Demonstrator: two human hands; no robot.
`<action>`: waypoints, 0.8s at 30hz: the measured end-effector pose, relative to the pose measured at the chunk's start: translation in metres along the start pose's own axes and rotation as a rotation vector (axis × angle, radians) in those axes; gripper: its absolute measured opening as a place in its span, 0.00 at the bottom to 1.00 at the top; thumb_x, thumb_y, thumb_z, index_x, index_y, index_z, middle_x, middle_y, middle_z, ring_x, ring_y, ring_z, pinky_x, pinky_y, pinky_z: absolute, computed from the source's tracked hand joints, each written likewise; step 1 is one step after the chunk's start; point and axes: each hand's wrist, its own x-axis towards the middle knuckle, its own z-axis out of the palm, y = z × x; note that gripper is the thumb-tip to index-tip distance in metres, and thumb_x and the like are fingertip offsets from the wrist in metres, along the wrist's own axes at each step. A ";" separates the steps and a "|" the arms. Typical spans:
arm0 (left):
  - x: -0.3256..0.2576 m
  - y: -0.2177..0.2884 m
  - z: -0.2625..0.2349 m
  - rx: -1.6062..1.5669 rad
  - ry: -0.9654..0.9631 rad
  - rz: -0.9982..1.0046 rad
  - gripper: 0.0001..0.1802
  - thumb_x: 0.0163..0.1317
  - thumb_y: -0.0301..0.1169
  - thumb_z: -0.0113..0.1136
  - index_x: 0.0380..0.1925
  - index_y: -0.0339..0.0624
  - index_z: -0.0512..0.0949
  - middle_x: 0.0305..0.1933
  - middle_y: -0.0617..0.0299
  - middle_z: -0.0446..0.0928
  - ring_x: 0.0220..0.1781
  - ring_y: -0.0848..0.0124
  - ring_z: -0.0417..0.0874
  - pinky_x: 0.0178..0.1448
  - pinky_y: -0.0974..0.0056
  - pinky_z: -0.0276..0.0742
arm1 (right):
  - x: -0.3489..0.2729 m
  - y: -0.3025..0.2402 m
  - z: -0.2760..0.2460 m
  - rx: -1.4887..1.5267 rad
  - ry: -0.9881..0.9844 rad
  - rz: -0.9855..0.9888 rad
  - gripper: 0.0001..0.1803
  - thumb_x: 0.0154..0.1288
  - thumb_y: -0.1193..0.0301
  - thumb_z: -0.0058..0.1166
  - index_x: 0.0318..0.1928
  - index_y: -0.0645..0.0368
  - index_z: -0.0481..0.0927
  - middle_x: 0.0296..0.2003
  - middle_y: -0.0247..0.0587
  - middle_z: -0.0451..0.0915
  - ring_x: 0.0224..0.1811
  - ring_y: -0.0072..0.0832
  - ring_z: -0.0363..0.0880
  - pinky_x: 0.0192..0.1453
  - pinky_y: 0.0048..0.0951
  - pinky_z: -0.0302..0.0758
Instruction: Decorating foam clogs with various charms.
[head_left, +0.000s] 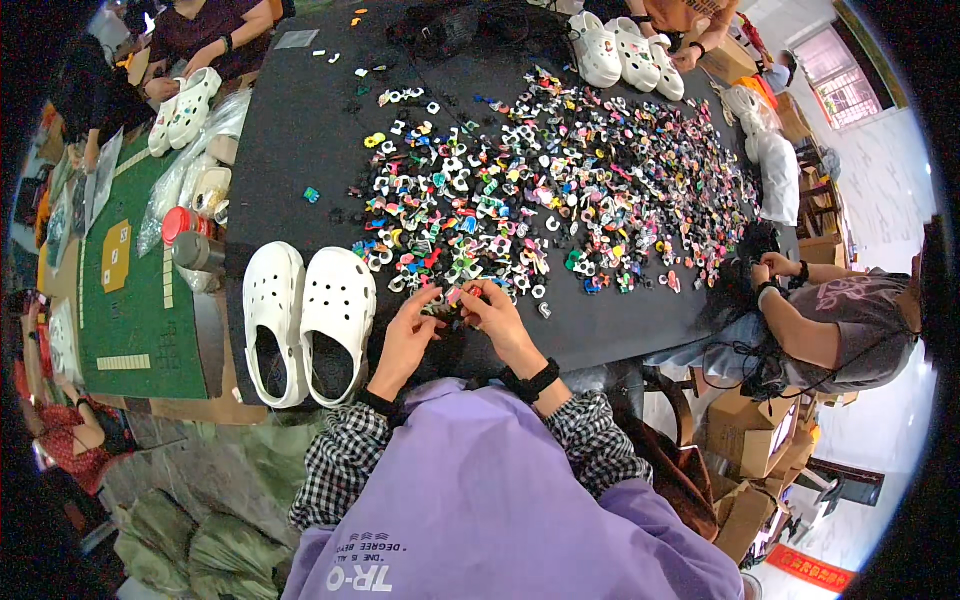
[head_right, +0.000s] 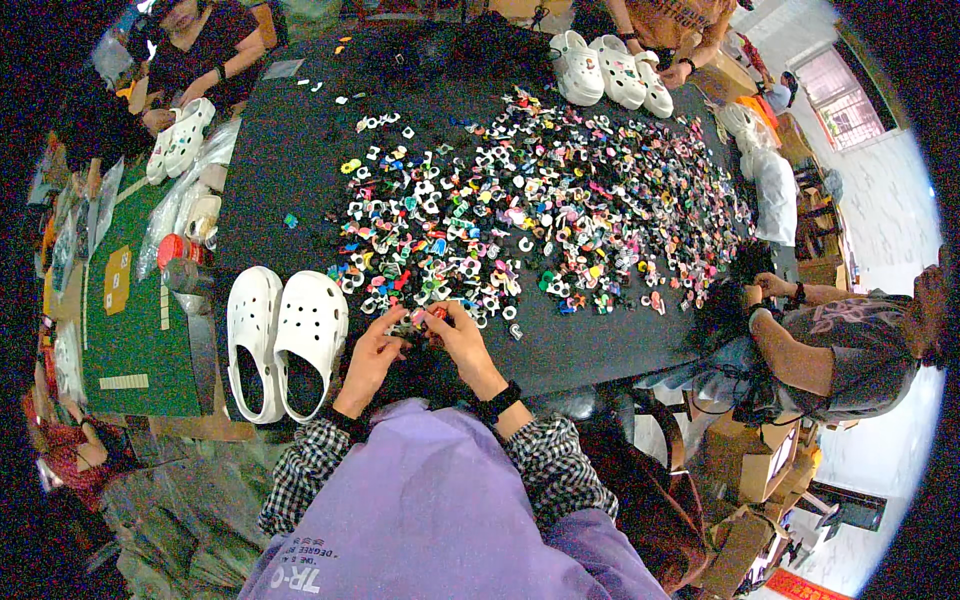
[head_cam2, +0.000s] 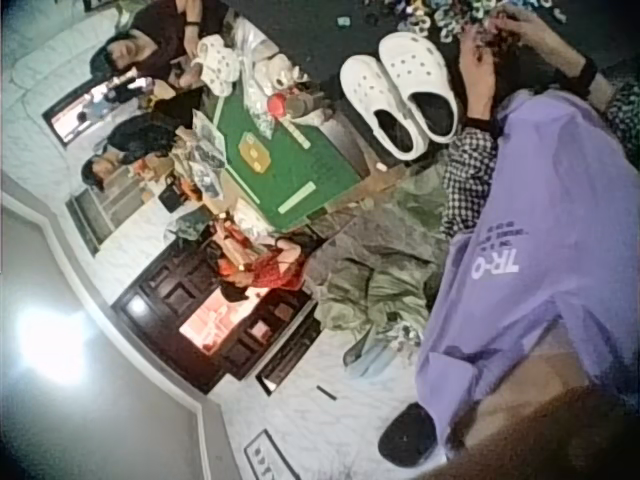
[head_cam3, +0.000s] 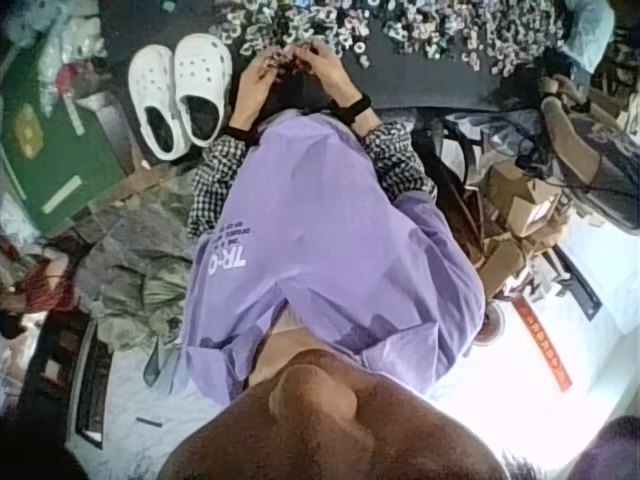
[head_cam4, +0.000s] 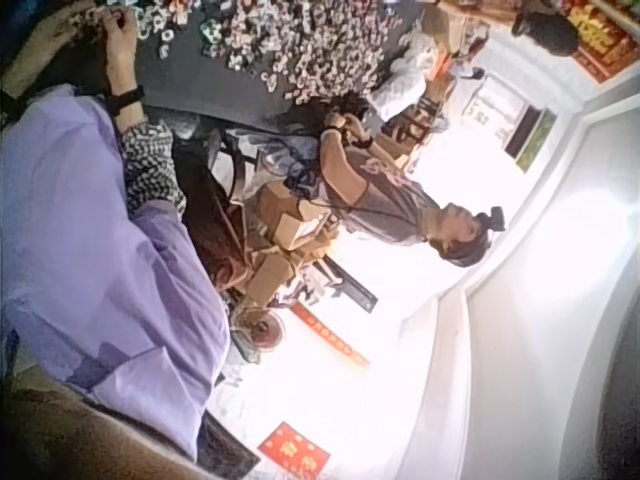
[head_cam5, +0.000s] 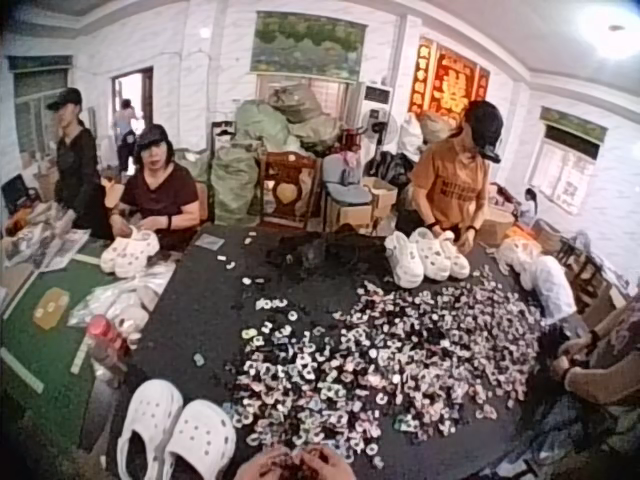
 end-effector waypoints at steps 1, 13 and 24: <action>0.000 0.002 0.001 0.000 0.000 0.000 0.21 0.65 0.21 0.51 0.59 0.37 0.69 0.57 0.56 0.73 0.42 0.74 0.81 0.43 0.69 0.77 | 0.000 0.000 0.000 0.000 0.000 0.000 0.07 0.68 0.68 0.54 0.42 0.55 0.74 0.30 0.25 0.73 0.31 0.13 0.72 0.34 0.17 0.68; 0.001 0.009 -0.006 -0.021 0.236 -0.021 0.10 0.66 0.32 0.57 0.42 0.36 0.75 0.36 0.65 0.78 0.34 0.80 0.75 0.37 0.73 0.72 | -0.002 -0.001 0.000 0.248 -0.288 0.087 0.20 0.70 0.75 0.39 0.60 0.65 0.69 0.52 0.41 0.76 0.51 0.29 0.77 0.60 0.31 0.74; -0.001 0.002 -0.007 -0.126 0.191 -0.110 0.09 0.67 0.30 0.54 0.43 0.37 0.76 0.36 0.66 0.77 0.36 0.79 0.76 0.40 0.72 0.74 | -0.001 -0.010 -0.003 0.463 -0.344 0.121 0.23 0.71 0.73 0.36 0.64 0.65 0.65 0.54 0.47 0.75 0.58 0.38 0.75 0.67 0.40 0.68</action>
